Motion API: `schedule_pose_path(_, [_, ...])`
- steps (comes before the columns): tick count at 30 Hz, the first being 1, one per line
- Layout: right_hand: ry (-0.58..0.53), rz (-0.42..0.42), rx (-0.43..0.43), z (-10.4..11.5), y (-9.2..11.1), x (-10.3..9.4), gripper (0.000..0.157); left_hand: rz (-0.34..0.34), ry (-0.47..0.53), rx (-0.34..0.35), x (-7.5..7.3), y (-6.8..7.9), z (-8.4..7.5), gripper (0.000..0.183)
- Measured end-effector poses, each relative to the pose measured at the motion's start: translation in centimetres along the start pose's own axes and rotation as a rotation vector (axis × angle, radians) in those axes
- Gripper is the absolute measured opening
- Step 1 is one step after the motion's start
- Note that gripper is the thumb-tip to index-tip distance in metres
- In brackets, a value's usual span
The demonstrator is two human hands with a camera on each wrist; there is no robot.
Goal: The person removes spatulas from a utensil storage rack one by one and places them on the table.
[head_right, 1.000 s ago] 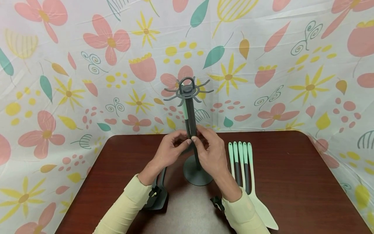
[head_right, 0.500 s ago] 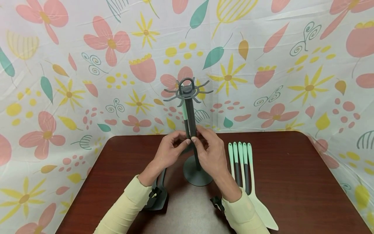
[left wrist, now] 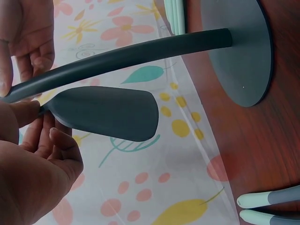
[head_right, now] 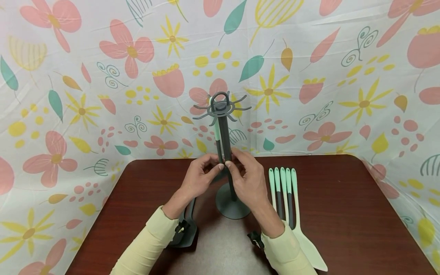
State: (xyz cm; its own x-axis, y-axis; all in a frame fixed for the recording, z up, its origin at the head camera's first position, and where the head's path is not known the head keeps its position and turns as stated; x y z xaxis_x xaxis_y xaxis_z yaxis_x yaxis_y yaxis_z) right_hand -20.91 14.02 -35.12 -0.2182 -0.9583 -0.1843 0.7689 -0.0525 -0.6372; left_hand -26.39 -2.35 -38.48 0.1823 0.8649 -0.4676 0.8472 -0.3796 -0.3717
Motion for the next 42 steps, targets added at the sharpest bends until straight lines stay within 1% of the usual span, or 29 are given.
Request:
schedule_pose_path(9, [0.004, 0.003, 0.003, -0.02, 0.05, 0.02, 0.034, -0.011, -0.003, -0.004, -0.07, -0.06, 0.05, 0.013])
schedule_pose_path(23, [0.011, 0.004, 0.010, -0.05, 0.08, 0.03, 0.034, -0.030, -0.003, 0.012, -0.36, -0.01, -0.19, 0.012])
schedule_pose_path(28, [-0.002, 0.010, 0.004, -0.02, 0.02, 0.07, 0.033, -0.036, -0.004, 0.018, -0.44, 0.02, -0.20, 0.012])
schedule_pose_path(42, [0.010, 0.006, 0.015, -0.07, -0.02, 0.02, 0.036, -0.047, 0.002, 0.026, -0.48, -0.21, -0.23, 0.013])
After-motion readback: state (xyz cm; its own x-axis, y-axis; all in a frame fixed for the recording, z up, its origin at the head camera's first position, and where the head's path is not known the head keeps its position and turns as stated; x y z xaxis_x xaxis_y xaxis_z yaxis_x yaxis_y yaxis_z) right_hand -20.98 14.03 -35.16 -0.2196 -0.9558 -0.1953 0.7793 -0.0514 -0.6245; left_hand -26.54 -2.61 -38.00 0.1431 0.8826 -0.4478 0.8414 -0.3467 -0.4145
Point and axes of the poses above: each hand's wrist, its own y-axis away from the middle knuckle, its own x-axis out of the palm, z = x × y, the point moved 7 cm from there along -y, towards the middle knuckle, and after that the axes turned 5 degrees about -y, right-handed, at the moved point
